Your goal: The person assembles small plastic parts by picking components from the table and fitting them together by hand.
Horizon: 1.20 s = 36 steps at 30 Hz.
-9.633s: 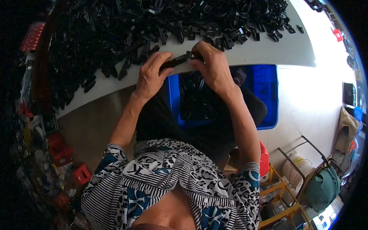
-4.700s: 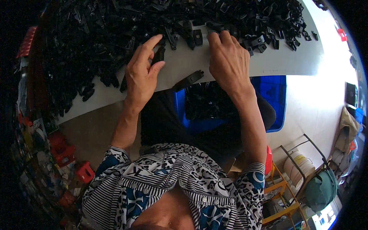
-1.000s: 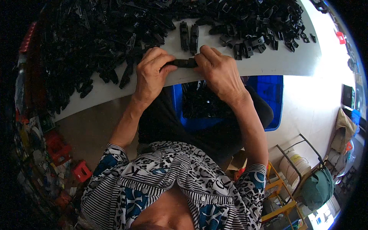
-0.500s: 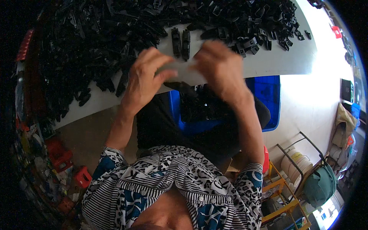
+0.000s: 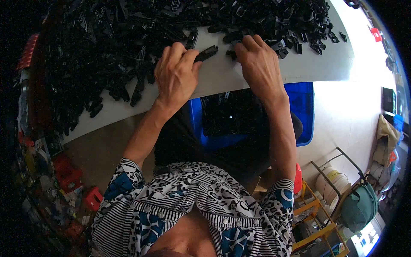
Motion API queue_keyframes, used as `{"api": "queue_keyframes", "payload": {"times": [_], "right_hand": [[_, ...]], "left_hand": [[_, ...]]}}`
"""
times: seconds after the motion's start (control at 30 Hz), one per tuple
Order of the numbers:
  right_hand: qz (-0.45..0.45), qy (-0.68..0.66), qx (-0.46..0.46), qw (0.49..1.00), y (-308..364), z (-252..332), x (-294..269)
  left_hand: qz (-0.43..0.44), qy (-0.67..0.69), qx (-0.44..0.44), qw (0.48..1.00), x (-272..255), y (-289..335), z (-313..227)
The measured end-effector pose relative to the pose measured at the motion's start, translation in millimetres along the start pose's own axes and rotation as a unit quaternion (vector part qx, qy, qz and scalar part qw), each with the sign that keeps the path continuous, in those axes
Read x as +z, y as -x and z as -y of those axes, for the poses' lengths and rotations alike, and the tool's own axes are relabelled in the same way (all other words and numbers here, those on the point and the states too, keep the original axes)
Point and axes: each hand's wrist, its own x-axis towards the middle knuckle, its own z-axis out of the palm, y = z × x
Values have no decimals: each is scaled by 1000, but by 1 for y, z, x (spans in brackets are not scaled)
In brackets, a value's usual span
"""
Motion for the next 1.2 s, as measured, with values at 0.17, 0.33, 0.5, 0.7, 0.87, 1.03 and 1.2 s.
{"api": "queue_keyframes", "payload": {"times": [0.17, 0.33, 0.5, 0.7, 0.87, 1.03, 1.2], "right_hand": [[-85, -29, 2, 996, -3, 10, -3], [-113, -192, -51, 973, 12, 47, 1], [0, -497, 84, 864, 32, 70, 0], [84, -624, 163, 760, 31, 68, 4], [-46, -426, 77, 900, 15, 47, 2], [-32, -303, 11, 953, -8, 27, 9], [12, -276, -23, 961, -2, 27, 4]], "left_hand": [[2, 56, -1, 998, -17, 7, 4], [14, 303, -55, 951, -33, 10, -6], [55, 392, -95, 913, -36, 24, 4], [17, 370, -46, 928, -31, 28, 2], [-27, 267, -59, 961, -27, 21, 0], [13, 145, -48, 988, -13, 23, 12], [23, 159, -25, 987, -17, 24, 15]]}}
